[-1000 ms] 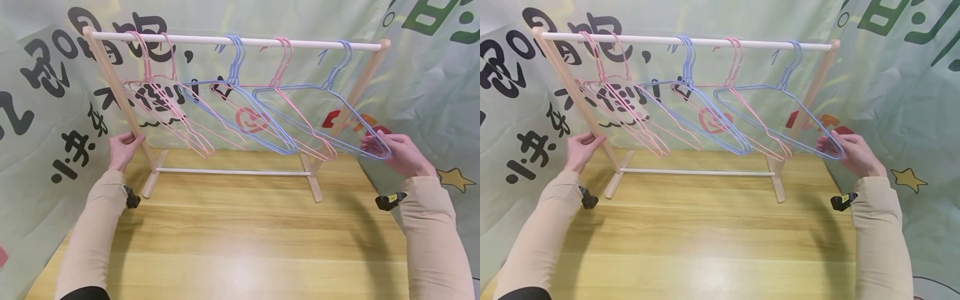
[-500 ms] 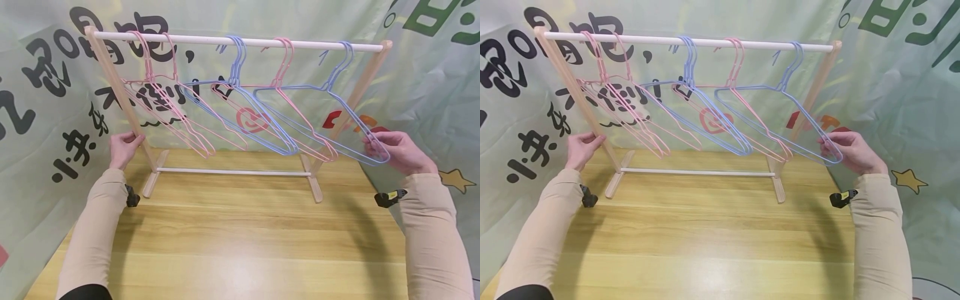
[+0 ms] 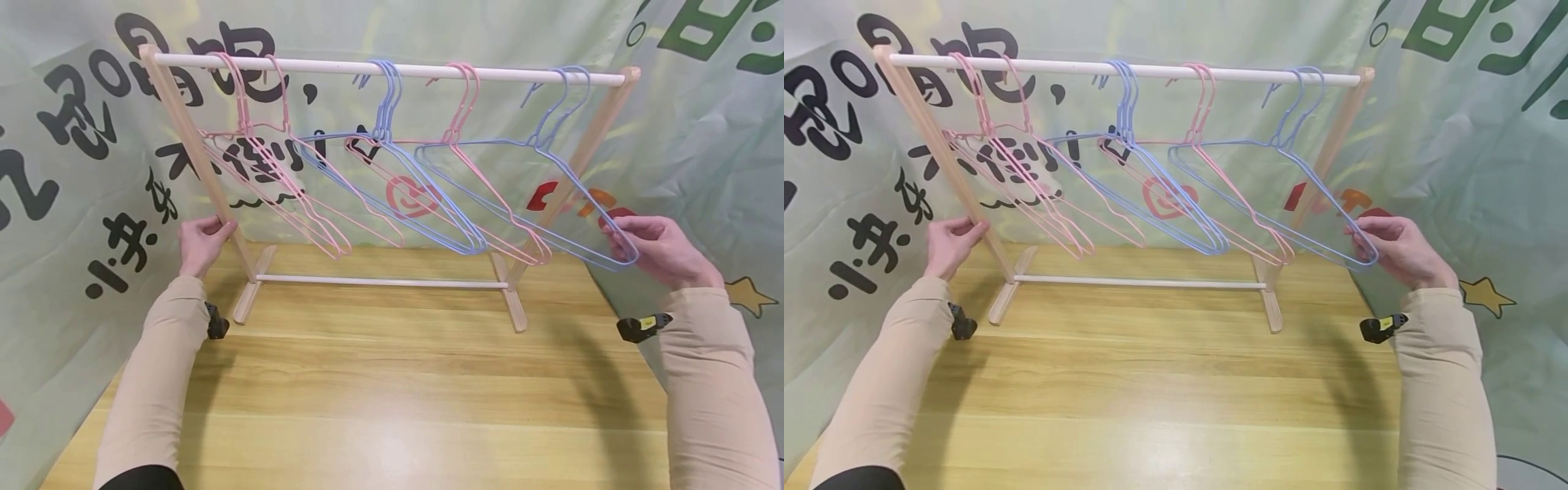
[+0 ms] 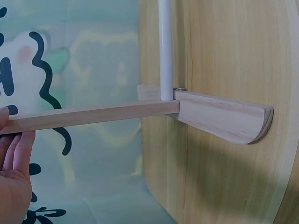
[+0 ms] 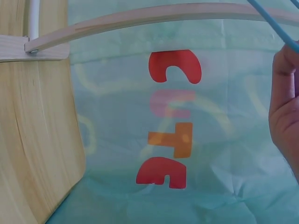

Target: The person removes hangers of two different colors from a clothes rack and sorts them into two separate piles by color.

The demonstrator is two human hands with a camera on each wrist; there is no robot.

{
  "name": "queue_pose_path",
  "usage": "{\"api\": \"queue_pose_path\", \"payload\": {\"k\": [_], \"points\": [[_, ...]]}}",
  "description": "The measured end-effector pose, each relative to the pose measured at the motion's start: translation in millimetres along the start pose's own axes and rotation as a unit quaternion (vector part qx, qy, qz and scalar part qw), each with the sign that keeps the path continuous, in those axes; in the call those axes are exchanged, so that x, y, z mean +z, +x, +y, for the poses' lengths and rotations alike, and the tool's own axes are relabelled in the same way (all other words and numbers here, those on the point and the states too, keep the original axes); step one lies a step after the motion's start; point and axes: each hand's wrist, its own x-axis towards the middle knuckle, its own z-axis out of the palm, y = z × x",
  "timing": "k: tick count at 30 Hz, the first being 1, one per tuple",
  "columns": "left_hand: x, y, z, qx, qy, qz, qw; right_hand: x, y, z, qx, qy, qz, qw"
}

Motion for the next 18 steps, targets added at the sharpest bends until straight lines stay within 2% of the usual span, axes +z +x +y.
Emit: {"api": "queue_pose_path", "payload": {"k": [12, 18], "points": [[0.2, -0.9, -1.0, 0.010, 0.006, 0.010, 0.9999, 0.2, -6.7, -2.7, 0.010, -0.004, 0.028, 0.9996], [-0.5, -0.8, -1.4, 0.010, 0.005, 0.015, 0.9998, 4.0, -7.8, 2.1, -0.010, -0.005, 0.043, 0.9990]]}}
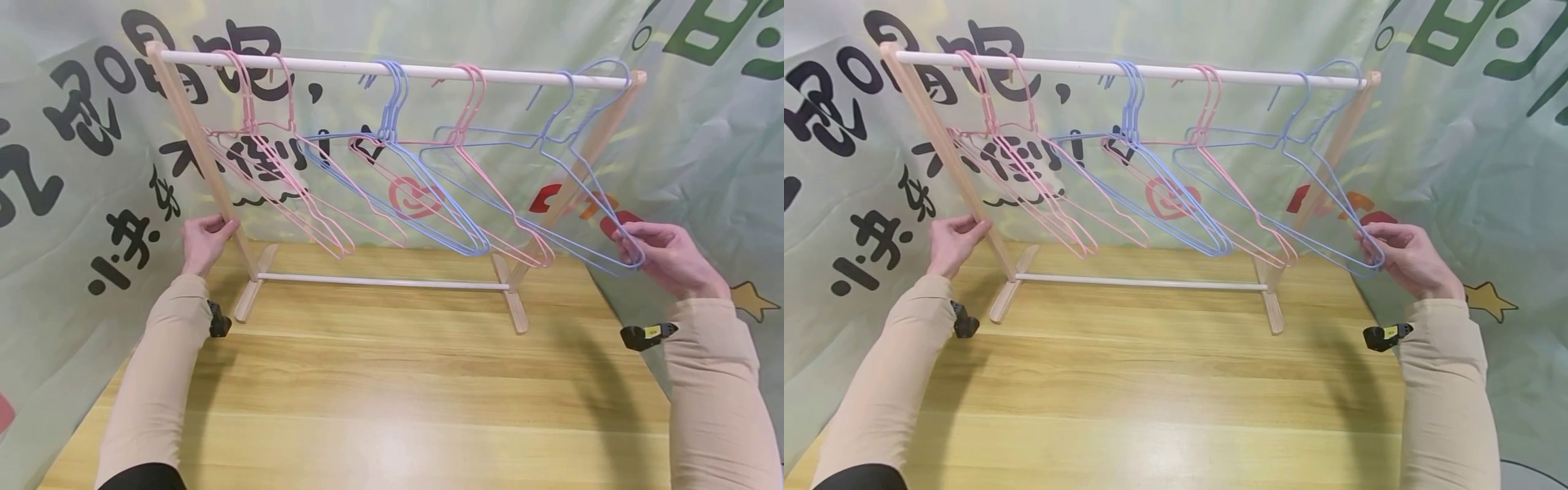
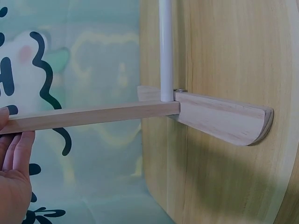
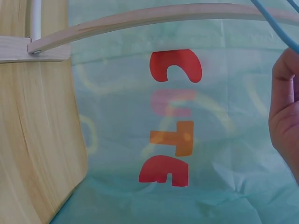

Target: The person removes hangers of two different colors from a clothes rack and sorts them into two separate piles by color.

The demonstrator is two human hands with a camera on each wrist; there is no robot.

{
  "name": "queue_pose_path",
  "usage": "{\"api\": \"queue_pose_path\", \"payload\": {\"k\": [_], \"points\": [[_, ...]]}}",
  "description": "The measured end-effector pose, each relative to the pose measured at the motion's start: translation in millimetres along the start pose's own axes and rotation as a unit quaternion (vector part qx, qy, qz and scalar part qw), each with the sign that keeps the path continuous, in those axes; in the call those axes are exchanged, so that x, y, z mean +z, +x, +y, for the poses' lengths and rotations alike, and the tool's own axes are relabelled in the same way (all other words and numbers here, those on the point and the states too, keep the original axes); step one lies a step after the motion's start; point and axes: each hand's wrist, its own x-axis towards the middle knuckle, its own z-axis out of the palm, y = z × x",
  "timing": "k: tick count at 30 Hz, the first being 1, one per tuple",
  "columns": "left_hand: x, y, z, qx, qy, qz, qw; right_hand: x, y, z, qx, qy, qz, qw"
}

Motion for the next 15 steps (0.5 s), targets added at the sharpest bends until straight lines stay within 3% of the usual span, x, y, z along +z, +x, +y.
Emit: {"api": "queue_pose_path", "payload": {"k": [15], "points": [[0.7, 1.6, -0.5, -0.008, -0.017, 0.002, 0.9998, -5.6, -8.7, 4.8, -0.012, 0.004, 0.004, 0.9999]]}}
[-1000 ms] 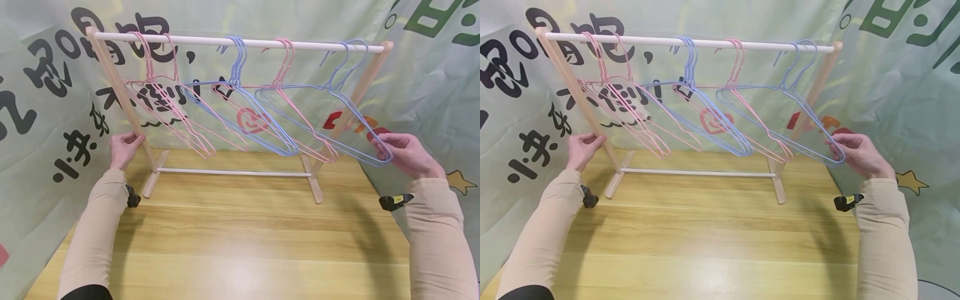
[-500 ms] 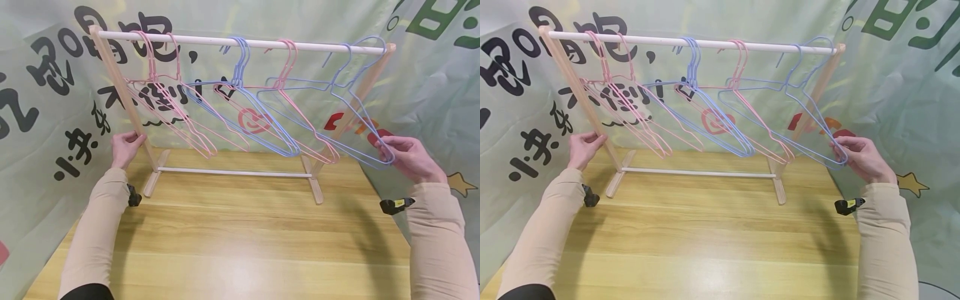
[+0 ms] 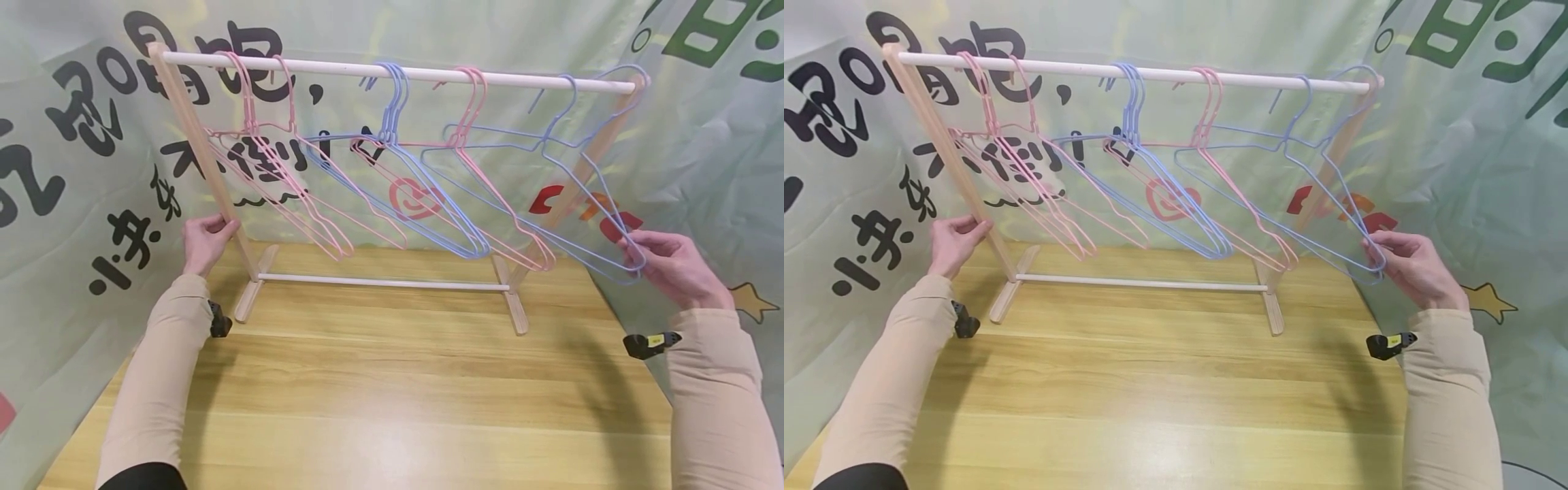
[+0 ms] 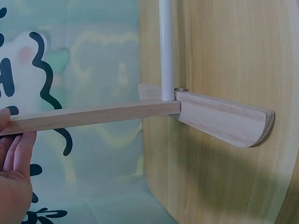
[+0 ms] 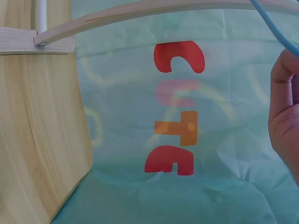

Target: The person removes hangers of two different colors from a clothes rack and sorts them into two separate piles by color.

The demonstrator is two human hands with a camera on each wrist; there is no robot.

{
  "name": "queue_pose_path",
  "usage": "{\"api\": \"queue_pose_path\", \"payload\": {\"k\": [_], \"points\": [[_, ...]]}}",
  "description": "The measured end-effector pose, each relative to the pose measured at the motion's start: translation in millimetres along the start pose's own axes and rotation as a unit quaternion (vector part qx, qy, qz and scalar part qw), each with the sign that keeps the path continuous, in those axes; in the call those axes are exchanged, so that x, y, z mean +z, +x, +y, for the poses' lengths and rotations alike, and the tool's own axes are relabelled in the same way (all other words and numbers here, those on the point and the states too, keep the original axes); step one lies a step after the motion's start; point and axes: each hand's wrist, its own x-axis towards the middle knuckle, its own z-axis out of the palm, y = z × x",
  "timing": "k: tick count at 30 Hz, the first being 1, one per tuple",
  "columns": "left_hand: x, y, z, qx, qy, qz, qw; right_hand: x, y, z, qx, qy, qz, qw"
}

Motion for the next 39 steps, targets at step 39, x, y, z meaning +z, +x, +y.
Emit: {"api": "queue_pose_path", "payload": {"k": [39], "points": [[2.2, -1.3, 3.3, 0.010, 0.048, 0.012, 0.9987, -1.9, -70.9, 93.6, -0.137, 0.155, 0.014, 0.9783]]}}
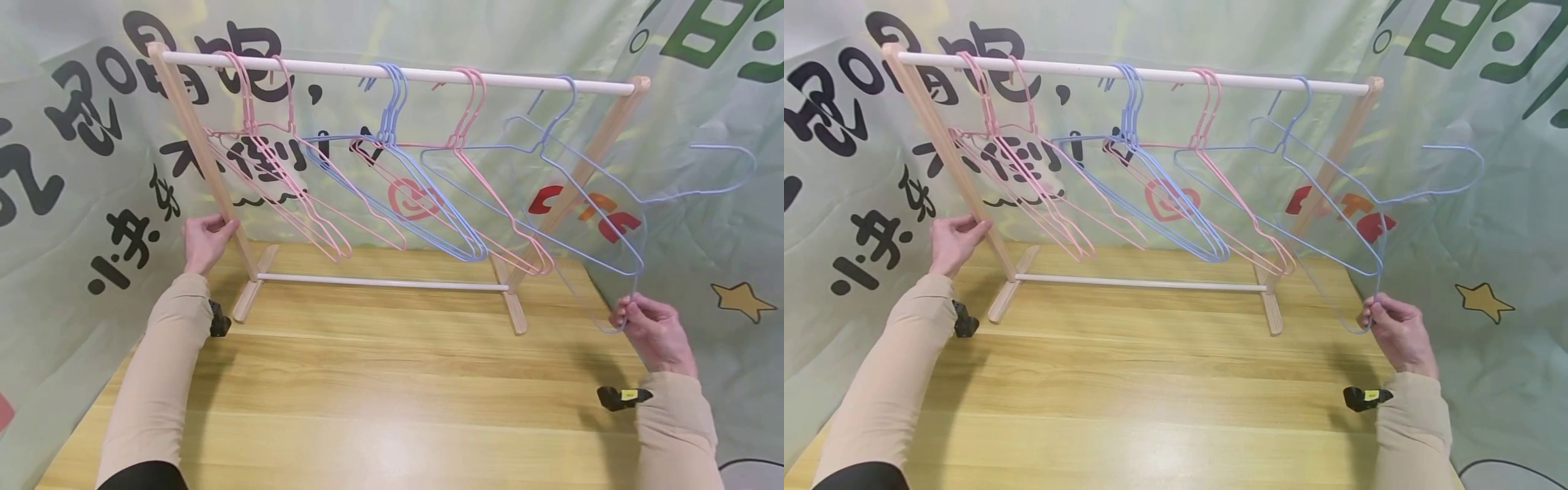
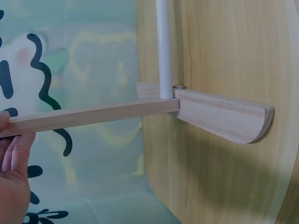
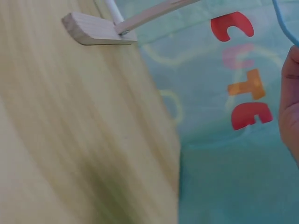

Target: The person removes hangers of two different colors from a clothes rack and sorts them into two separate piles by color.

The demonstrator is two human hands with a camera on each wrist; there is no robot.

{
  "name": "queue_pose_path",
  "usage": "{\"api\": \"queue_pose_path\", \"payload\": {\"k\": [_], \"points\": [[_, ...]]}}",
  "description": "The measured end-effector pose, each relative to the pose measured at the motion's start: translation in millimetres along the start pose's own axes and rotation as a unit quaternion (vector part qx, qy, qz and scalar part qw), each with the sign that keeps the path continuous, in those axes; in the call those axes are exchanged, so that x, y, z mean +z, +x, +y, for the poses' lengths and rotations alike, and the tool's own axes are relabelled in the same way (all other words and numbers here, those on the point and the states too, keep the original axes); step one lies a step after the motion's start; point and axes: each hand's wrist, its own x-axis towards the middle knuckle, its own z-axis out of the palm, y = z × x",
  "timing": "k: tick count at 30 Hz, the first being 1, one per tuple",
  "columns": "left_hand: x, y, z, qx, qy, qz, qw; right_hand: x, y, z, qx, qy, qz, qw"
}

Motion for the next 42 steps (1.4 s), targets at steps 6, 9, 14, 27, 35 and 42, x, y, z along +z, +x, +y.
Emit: {"api": "queue_pose_path", "payload": {"k": [6, 9, 14, 27, 35, 42], "points": [[-0.2, 0.1, -0.4, -0.002, -0.007, -0.001, 1.0000, -9.8, -17.3, 23.1, -0.052, 0.093, -0.058, 0.9926], [-0.2, 0.0, -0.2, -0.001, -0.007, -0.001, 1.0000, -11.7, -26.0, 29.6, -0.064, 0.121, -0.059, 0.9888], [0.3, 0.2, -0.2, -0.001, -0.003, -0.004, 1.0000, -6.9, -37.1, 34.3, -0.063, 0.154, -0.040, 0.9852], [0.4, -1.2, 0.6, 0.000, -0.001, 0.003, 1.0000, 17.1, -60.0, 34.6, -0.088, 0.204, 0.132, 0.9660], [0.8, -0.6, -0.6, 0.001, -0.004, 0.005, 1.0000, 16.0, -82.3, 19.3, 0.057, 0.066, 0.251, 0.9640], [0.7, -0.5, 0.6, 0.000, -0.006, 0.005, 1.0000, 11.5, -91.8, 10.3, 0.192, -0.096, 0.312, 0.9254]]}}
